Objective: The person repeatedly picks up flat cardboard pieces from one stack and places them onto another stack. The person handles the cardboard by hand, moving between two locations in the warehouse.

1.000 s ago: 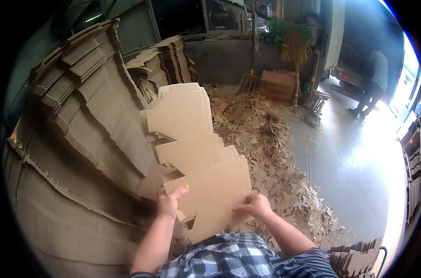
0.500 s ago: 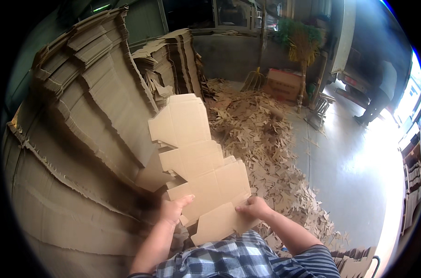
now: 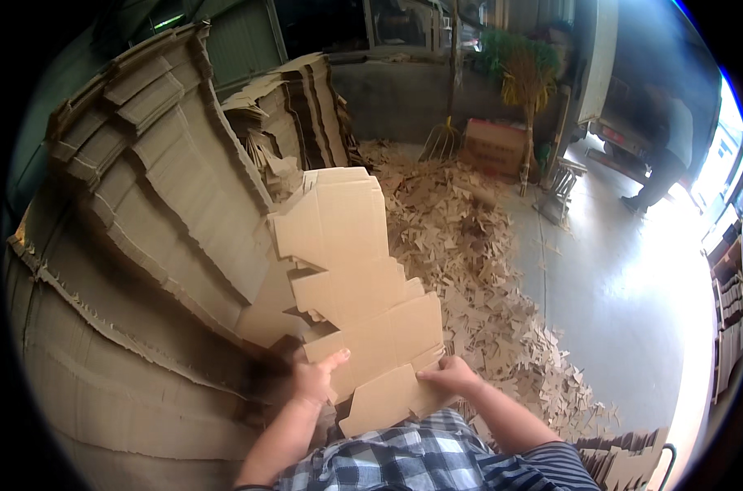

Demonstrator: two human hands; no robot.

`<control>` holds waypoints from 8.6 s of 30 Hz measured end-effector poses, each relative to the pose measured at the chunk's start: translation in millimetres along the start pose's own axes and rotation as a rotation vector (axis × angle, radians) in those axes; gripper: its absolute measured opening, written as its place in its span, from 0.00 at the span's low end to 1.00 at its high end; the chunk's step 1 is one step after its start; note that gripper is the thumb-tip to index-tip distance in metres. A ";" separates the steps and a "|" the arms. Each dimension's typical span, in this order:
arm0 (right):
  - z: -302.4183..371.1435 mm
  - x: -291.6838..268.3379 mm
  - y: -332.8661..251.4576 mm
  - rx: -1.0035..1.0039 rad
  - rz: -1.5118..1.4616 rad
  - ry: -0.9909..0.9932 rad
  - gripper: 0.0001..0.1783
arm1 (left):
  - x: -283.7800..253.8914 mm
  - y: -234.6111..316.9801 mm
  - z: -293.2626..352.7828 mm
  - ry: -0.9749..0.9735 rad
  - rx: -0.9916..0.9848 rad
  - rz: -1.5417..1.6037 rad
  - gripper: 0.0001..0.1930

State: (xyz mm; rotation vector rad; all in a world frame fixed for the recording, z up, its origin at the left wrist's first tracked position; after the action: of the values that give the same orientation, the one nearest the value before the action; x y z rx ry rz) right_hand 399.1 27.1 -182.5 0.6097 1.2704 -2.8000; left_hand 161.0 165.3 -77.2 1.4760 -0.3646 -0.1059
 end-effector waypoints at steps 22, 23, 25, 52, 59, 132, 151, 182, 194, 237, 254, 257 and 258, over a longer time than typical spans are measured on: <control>-19.1 -125.8 156.0 0.074 -0.372 0.491 0.18 | -8.4 12.6 -36.4 0.063 -0.123 0.128 0.17; -16.7 -146.6 188.7 0.092 0.044 0.549 0.19 | -11.8 22.7 -41.4 -0.025 -0.106 0.235 0.18; 30.3 -147.9 91.5 0.373 0.540 0.421 0.23 | -23.3 22.6 -42.1 -0.107 -0.033 0.283 0.21; -12.3 -24.1 -32.8 -0.072 0.670 0.351 0.14 | 13.5 16.6 8.6 -0.081 0.058 0.026 0.19; -26.3 -106.0 19.3 0.239 1.001 0.234 0.27 | -11.1 49.5 4.6 -0.197 0.129 0.069 0.19; 776.8 847.5 257.2 -2.354 0.603 -1.594 0.38 | -325.2 -136.5 1109.1 2.835 -0.519 -0.371 0.35; 749.7 850.4 280.0 -1.678 0.624 -1.708 0.49 | -313.0 -174.9 1078.4 3.018 0.241 0.157 0.28; 407.9 583.8 -42.9 -0.428 0.910 -2.116 0.30 | -360.9 132.6 655.9 1.235 0.751 -1.143 0.09; 283.8 103.3 -394.5 -1.680 0.055 -0.325 0.15 | -177.8 290.0 418.6 0.508 1.653 -1.516 0.10; 263.1 103.3 -639.0 -1.875 1.090 0.934 0.11 | -113.9 367.8 -14.2 0.380 0.731 -0.119 0.12; 245.8 -23.2 -628.1 -2.120 0.454 1.176 0.20 | -33.7 415.2 -77.7 -0.287 0.713 0.497 0.45; 228.4 -36.6 -576.1 -2.158 0.406 1.155 0.21 | -19.6 422.8 -93.4 -0.439 0.740 0.636 0.51; 220.0 -38.9 -559.5 -2.164 0.398 1.160 0.22 | -18.0 422.4 -96.7 -0.444 0.694 0.704 0.56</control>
State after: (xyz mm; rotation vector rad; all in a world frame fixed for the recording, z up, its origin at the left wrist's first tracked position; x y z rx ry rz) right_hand 267.5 237.3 366.5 1.5086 2.4528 0.3907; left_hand 109.4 305.3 330.0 1.9060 -1.3642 0.2921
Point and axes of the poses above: each hand's wrist, its own z-axis away from the middle knuckle, its own x-axis out of the palm, y = z × x, the point moved 3 cm from there along -z, towards the middle knuckle, and after that the axes turned 6 degrees about x, right-handed, at the moved point
